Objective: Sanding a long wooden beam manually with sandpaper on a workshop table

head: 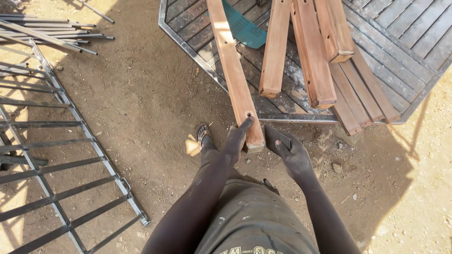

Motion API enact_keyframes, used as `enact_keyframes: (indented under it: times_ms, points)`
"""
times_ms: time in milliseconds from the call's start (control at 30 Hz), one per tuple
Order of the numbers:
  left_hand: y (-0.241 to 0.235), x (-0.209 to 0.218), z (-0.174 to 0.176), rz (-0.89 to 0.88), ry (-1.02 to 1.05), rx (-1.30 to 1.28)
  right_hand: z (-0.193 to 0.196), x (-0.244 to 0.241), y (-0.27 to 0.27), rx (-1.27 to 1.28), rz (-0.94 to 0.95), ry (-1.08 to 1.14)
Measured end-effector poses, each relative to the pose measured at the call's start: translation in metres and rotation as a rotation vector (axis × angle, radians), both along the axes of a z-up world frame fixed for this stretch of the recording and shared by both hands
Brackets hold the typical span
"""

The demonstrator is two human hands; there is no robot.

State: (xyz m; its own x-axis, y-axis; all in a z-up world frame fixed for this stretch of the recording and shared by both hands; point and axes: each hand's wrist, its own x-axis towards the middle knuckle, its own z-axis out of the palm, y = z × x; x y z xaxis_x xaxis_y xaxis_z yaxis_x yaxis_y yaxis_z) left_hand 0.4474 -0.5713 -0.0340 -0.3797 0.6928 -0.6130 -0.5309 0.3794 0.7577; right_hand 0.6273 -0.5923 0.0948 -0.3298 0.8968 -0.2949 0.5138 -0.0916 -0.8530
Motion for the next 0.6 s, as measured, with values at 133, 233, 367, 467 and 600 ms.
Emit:
enact_keyframes:
  times_ms: [133, 233, 367, 467, 600]
  points:
    - [-0.007, -0.001, 0.003, -0.030, -0.043, 0.024, -0.016, 0.006, 0.007, 0.030, -0.012, 0.038]
    - [-0.021, -0.003, 0.026, -0.021, -0.094, 0.028, -0.006, 0.001, 0.003, 0.019, -0.015, 0.037]
    - [-0.020, -0.001, 0.036, 0.067, -0.213, 0.147, 0.007, -0.009, 0.002, 0.013, -0.014, 0.023]
    - [-0.032, 0.001, 0.029, 0.123, -0.302, 0.169, -0.013, -0.005, 0.004, 0.004, -0.035, 0.047]
    - [-0.028, -0.010, -0.002, 0.159, -0.391, 0.239, -0.011, 0.000, 0.005, -0.006, -0.093, 0.039]
